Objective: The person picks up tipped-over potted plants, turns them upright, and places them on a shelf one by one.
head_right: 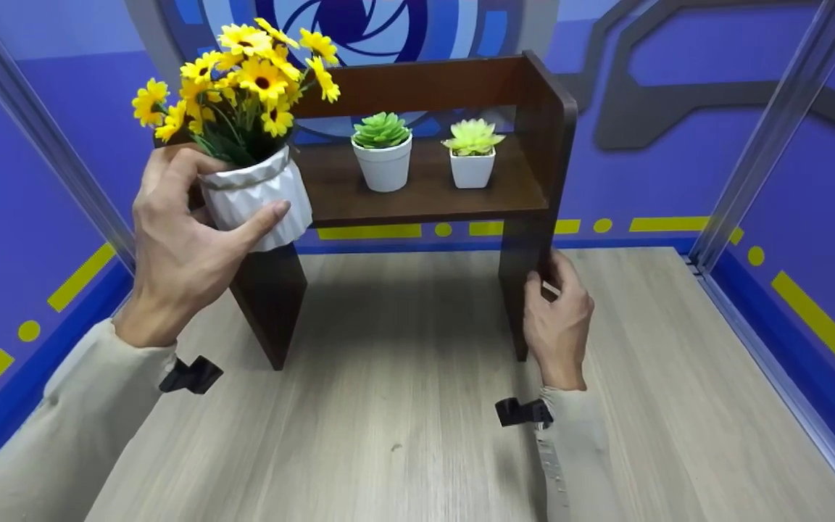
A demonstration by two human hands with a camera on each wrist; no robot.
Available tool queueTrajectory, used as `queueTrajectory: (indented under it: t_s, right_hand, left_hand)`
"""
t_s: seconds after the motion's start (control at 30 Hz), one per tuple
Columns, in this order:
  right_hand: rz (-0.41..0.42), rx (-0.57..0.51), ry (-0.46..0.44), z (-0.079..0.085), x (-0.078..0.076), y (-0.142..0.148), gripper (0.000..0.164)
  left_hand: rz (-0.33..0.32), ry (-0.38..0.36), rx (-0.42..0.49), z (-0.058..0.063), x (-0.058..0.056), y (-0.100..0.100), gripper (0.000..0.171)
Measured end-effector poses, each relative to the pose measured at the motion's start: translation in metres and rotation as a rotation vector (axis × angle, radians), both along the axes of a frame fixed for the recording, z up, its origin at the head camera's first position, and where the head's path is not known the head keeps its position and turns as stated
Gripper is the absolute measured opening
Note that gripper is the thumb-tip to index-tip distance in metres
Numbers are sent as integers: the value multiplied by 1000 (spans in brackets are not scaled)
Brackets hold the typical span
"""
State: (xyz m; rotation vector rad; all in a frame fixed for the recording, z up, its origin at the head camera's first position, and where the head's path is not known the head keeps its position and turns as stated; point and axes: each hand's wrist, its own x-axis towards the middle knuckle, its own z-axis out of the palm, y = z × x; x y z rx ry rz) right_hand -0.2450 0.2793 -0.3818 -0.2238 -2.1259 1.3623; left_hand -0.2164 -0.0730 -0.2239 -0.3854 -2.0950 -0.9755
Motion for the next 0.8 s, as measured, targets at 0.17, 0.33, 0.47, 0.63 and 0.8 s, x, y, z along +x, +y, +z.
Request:
queueTrajectory:
  t_s: [0.17, 0.33, 0.47, 0.63, 0.8]
  right_hand:
    - [2, 4, -2, 0, 0, -1, 39]
    - [4, 12, -3, 0, 1, -1, 39]
    - [3, 20, 0, 0, 1, -1, 39]
    - [-2, 26, 7, -1, 2, 0, 39]
    - [-6, 26, 4, 0, 2, 0, 39]
  left_hand:
    - [9, 13, 16, 1, -9, 0, 54]
    - [14, 12, 33, 2, -16, 2, 54]
    - [23, 14, 33, 4, -23, 6, 53]
    - [25, 27, 33, 6, -31, 10, 52]
    - [26, 43, 36, 8, -39, 13, 50]
